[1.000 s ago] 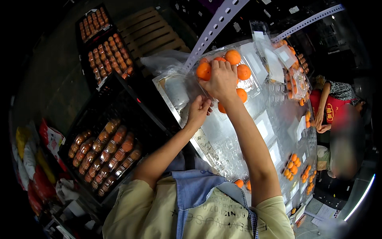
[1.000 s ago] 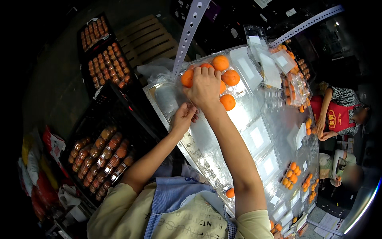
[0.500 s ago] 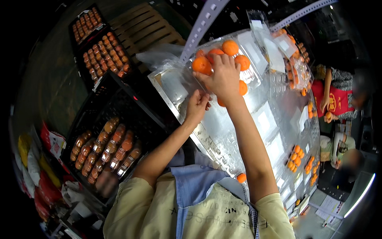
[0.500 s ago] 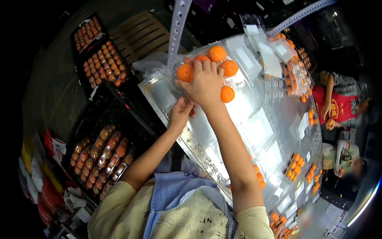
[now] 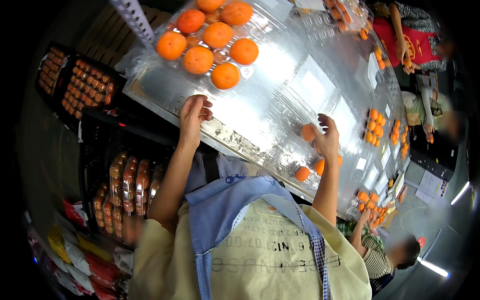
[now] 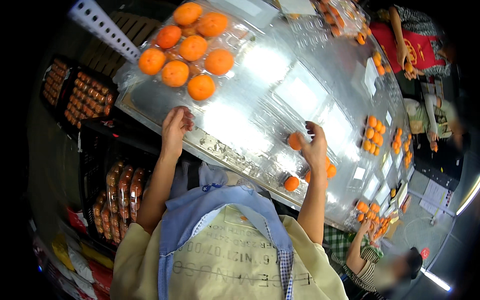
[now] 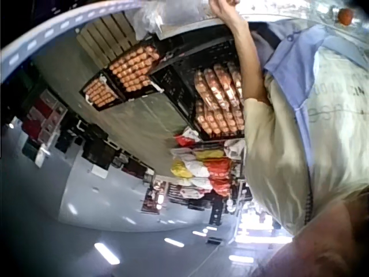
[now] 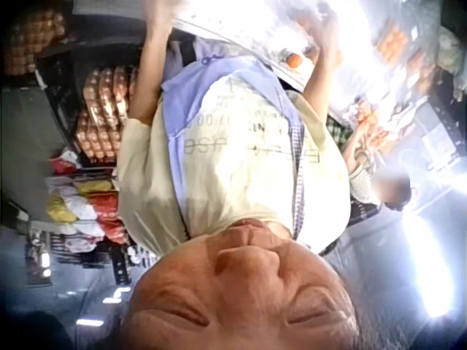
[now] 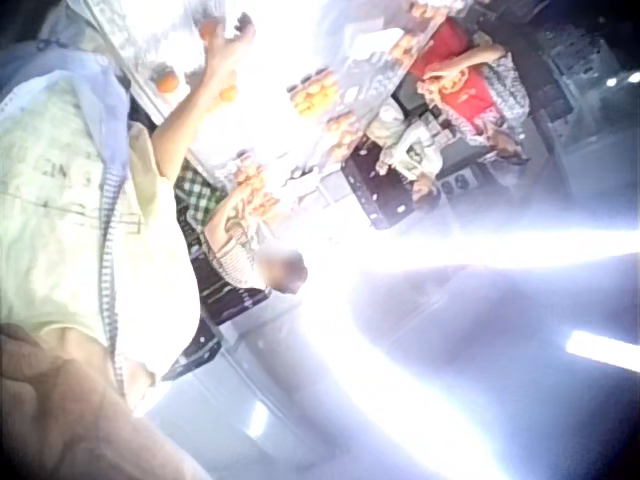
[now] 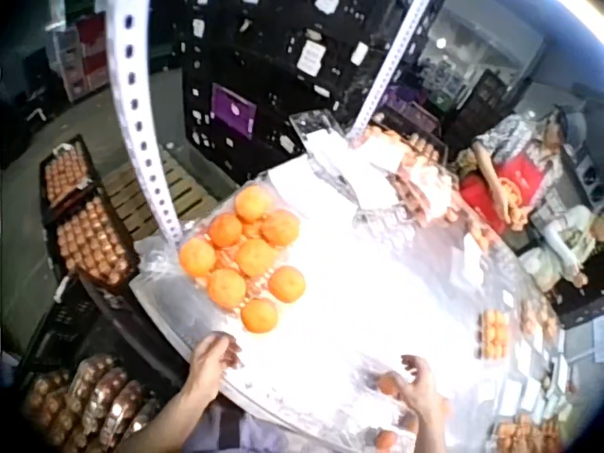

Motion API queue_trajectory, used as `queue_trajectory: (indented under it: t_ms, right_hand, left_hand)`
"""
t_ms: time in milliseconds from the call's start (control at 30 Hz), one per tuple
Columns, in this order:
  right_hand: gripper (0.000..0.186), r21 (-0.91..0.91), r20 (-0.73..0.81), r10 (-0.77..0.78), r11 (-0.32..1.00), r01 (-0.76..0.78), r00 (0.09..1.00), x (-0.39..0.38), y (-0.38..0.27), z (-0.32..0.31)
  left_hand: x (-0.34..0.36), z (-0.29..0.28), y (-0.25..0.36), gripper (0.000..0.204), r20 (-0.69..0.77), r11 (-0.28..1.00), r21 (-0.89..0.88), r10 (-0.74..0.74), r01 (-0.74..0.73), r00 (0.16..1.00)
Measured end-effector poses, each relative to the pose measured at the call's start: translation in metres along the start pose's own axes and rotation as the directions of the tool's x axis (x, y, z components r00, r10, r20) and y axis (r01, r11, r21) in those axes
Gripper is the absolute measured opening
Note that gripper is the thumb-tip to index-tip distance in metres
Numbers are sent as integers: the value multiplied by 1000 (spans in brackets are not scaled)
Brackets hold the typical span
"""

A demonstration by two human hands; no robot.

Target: The person picks oranges, removes stems, and places them into clear plastic trays on a metal table. They then cover the filled trays with plastic lids and place the packaged units into a black crate.

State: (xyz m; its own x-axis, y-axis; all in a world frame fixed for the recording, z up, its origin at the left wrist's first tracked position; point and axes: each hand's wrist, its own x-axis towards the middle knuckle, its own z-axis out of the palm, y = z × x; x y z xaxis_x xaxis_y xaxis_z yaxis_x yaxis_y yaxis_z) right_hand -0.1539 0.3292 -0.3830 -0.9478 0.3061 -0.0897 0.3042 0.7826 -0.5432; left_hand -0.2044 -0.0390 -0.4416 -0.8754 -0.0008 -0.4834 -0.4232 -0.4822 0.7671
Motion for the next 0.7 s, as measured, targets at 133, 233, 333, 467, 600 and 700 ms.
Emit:
queue_trajectory:
  t_ms: [133, 233, 333, 467, 600, 700]
  right_hand:
    - [53, -194, 180, -155, 963, 189, 971, -23, 1, -1]
    - [57, -264, 168, -193, 936, 233, 967, -23, 9, 5]
    - [57, -197, 152, -142, 965, 170, 978, -20, 12, 2]
    - [57, 182, 100, 120, 974, -137, 988, -24, 21, -8]
    - [60, 680, 165, 237, 676, -284, 957, -31, -4, -21]
    - [64, 879, 243, 76, 404, -253, 967, -41, -23, -12]
  left_hand:
    - [-8, 11, -6, 9, 63, 994, 77, -83, 78, 995]
    - [-9, 25, -6, 9, 126, 988, 124, -103, 87, 987]
    - [-5, 36, -9, 9, 173, 984, 151, -118, 92, 978]
    - [-4, 45, -11, 10, 264, 972, 224, -134, 74, 955]
    - [-12, 61, -12, 15, 388, 943, 332, -112, -25, 915]
    - [-25, 80, -5, 33, 551, 889, 413, -70, -198, 832]
